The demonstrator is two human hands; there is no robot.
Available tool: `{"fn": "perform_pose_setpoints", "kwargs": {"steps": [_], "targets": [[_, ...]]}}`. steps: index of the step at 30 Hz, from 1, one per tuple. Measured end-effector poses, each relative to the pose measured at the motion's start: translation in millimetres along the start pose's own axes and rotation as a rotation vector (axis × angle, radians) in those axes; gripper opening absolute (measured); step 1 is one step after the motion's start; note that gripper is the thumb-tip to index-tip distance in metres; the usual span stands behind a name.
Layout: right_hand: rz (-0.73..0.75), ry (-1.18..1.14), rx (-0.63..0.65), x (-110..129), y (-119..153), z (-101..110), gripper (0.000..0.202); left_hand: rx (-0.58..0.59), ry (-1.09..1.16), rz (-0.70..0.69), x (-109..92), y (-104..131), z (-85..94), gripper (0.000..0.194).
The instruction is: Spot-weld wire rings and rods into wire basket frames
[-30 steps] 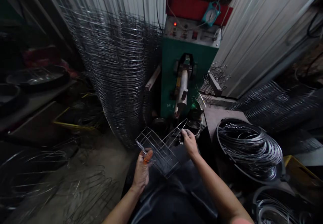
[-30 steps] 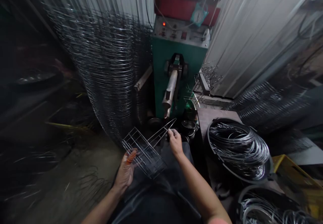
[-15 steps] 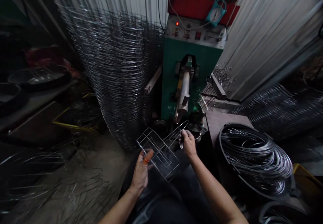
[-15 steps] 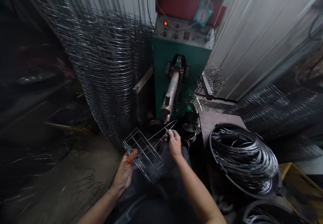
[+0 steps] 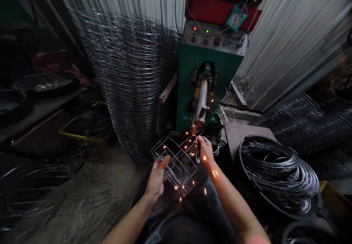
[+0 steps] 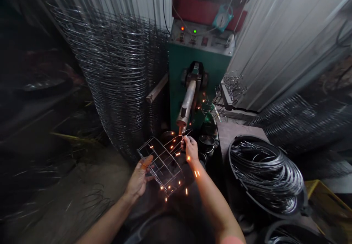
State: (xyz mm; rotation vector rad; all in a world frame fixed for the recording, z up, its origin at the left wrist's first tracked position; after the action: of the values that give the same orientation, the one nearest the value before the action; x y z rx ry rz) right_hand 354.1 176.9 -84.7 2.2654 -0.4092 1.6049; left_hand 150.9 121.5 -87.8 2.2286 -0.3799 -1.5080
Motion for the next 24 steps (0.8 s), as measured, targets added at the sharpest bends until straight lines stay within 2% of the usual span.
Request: {"fn": "perform_pose_setpoints", "kwargs": {"steps": [3,8,10,15,24], "targets": [[-0.068,0.093,0.067,3.0,16.5,15.9,0.037,-0.016,0.053,0.022,1.1,3.8,-3.2,0.049],[-0.170,0.362,0.397,-3.1,74.0,46.8,0.038,-0.032,0.125,-0.026,9.8,6.5,-5.2,0.048],[-0.160,0.428,0.451,-8.5,88.5,51.3,0.038,-0.040,0.121,-0.054,13.3,5.2,-5.1,0.048],[-0.059,0.482,0.385,-15.8,87.9,44.6,0.042,-0.072,0.088,-0.040,16.9,-0.5,-5.0,0.048],[-0.063,0.452,0.369,-10.8,91.5,32.9,0.042,-0.026,0.078,0.008,20.3,-6.7,2.5,0.056]]}}
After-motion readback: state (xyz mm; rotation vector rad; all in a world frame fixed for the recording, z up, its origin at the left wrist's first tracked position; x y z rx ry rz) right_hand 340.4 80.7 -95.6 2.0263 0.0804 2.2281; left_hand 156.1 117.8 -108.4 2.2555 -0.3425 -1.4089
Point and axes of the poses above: each hand's wrist, its own y-axis away from the middle knuckle, its own z-axis out of the back of the hand, x = y × z, the point moved 2 cm from there along -y, towards the middle knuckle, and after that the axes turned 3 degrees about -y, right-handed, at the moved point
